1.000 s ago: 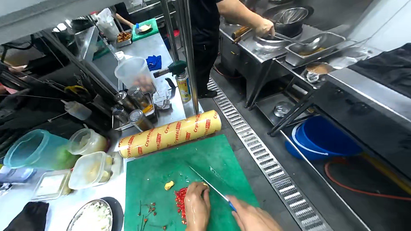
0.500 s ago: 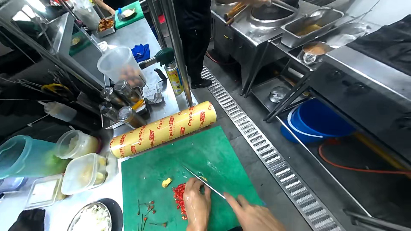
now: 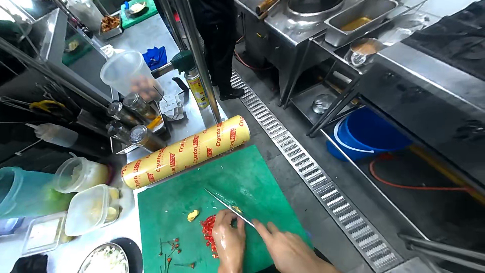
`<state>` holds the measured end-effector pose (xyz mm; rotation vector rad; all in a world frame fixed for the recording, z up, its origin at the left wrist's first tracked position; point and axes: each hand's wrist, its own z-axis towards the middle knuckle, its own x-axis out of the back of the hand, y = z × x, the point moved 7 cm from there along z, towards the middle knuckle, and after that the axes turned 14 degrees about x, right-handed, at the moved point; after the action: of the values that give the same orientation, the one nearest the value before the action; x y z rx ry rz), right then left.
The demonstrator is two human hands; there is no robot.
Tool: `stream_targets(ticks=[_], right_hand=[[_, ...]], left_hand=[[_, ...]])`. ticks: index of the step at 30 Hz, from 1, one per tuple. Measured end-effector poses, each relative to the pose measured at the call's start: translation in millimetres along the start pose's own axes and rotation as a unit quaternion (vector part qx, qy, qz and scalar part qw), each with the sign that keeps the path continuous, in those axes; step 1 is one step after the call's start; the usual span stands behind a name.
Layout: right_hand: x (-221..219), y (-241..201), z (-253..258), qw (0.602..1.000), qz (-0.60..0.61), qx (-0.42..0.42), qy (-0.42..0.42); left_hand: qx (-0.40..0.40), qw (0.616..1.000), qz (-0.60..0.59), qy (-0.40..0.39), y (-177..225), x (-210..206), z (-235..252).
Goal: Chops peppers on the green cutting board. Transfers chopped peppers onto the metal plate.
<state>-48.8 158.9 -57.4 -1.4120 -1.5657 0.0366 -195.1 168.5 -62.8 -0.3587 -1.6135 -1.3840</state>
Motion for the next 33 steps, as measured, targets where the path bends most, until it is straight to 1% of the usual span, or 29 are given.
stream_targets(ticks=[4, 11, 13, 18, 23, 26, 31, 33], right_hand=[[3, 1, 17, 1.0, 0.005, -0.008, -0.028], [5, -6, -6, 1.0, -0.005, 0.002, -0.002], [4, -5, -2, 1.0, -0.004, -0.002, 0.0], [4, 2, 19, 0.999, 0.032, -0.005, -0.037], [6, -4, 4, 1.0, 0.019, 0.0, 0.0], [3, -5, 3, 1.0, 0.016, -0.006, -0.01], [2, -4, 21, 0.999, 0.021, -0.01, -0.038], [1, -4, 20, 0.999, 0.025, -0.005, -0.034]], left_hand=[[0.003, 1.0, -0.015, 0.002, -4, -2, -2], [0.018, 1.0, -0.019, -0.003, -5, -1, -2], [0.02, 1.0, -0.019, -0.004, -6, -1, -2], [0.014, 0.999, -0.032, -0.002, -7, -1, -3], [0.017, 0.999, -0.031, -0.003, -7, 1, -3], [0.015, 0.999, -0.03, -0.002, -8, 0, -3], [0.011, 0.999, -0.037, 0.007, -9, -1, -6], [0.012, 0.999, -0.037, 0.008, -10, 0, -6]])
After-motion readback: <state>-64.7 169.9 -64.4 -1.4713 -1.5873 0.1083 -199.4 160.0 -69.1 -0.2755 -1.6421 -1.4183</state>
